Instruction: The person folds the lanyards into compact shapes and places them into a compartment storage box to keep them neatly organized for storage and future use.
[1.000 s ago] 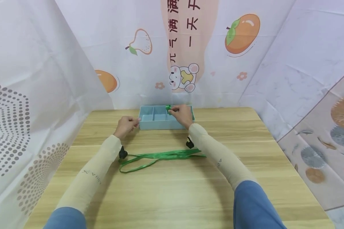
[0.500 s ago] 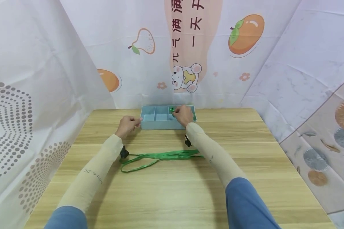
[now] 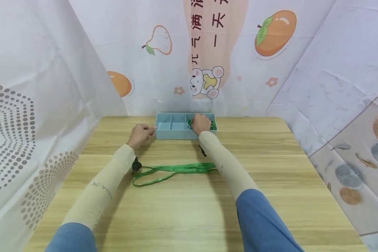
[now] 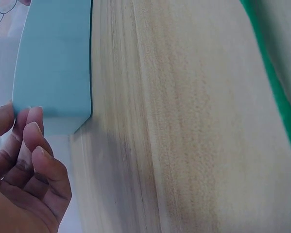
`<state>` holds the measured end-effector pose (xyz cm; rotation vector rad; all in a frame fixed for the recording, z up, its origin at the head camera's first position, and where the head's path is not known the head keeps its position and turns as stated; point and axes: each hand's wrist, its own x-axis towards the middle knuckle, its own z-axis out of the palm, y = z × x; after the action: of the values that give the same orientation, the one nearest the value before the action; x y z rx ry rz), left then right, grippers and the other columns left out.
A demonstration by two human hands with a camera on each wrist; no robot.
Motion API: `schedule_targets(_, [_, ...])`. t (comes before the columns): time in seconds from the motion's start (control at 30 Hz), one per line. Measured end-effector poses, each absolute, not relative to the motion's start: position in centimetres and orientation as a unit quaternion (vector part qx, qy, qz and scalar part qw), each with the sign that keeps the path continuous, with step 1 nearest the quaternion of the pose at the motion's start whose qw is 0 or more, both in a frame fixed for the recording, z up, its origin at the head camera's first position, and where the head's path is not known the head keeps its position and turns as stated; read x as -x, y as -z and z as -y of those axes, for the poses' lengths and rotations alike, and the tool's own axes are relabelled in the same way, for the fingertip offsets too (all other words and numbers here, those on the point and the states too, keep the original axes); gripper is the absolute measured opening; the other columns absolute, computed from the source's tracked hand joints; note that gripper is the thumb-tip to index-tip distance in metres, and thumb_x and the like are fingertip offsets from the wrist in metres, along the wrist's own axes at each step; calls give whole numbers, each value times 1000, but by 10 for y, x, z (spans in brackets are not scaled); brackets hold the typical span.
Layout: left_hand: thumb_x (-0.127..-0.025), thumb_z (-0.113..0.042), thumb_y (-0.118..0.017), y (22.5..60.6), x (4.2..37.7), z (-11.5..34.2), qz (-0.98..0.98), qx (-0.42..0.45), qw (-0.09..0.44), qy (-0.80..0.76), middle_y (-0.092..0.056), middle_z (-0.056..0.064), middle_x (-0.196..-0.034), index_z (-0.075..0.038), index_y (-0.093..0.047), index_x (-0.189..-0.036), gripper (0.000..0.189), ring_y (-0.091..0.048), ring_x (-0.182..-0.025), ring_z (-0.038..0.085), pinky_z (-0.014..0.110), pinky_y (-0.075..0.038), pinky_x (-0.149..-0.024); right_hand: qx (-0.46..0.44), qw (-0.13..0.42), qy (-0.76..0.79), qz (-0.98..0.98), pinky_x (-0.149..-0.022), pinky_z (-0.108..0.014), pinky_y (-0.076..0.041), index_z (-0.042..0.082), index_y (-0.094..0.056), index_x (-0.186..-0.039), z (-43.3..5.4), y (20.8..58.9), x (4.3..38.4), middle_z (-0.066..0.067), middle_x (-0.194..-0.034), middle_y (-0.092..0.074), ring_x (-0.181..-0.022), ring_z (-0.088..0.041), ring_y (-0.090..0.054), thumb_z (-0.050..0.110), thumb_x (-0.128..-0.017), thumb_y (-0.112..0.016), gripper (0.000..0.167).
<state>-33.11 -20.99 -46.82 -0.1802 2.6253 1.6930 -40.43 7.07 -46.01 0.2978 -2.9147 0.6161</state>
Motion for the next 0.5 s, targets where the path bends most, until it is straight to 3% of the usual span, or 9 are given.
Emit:
schedule_targets(0.27, [-101,-31,-69,469,333,210,-842,59,9,-537,-73,14,-89,2,-76,-101,34,-68,-82,34,31,-53,-58,-79,15,-155,985,-74,-48,-59,11,-82,-103,-69,458,415,-10,-103,-76,-86,-31,-71,15,-94,-68,17])
schedule_targets(0.5, [-101,-31,-69,467,331,211,-837,57,6,-544,-73,16,-90,1,-76,-97,33,-66,-82,37,36,-55,-62,-72,-11,-138,988,-72,-49,-59,11,-81,-103,-66,455,418,-11,-102,-75,-82,-29,-68,13,-95,-65,17])
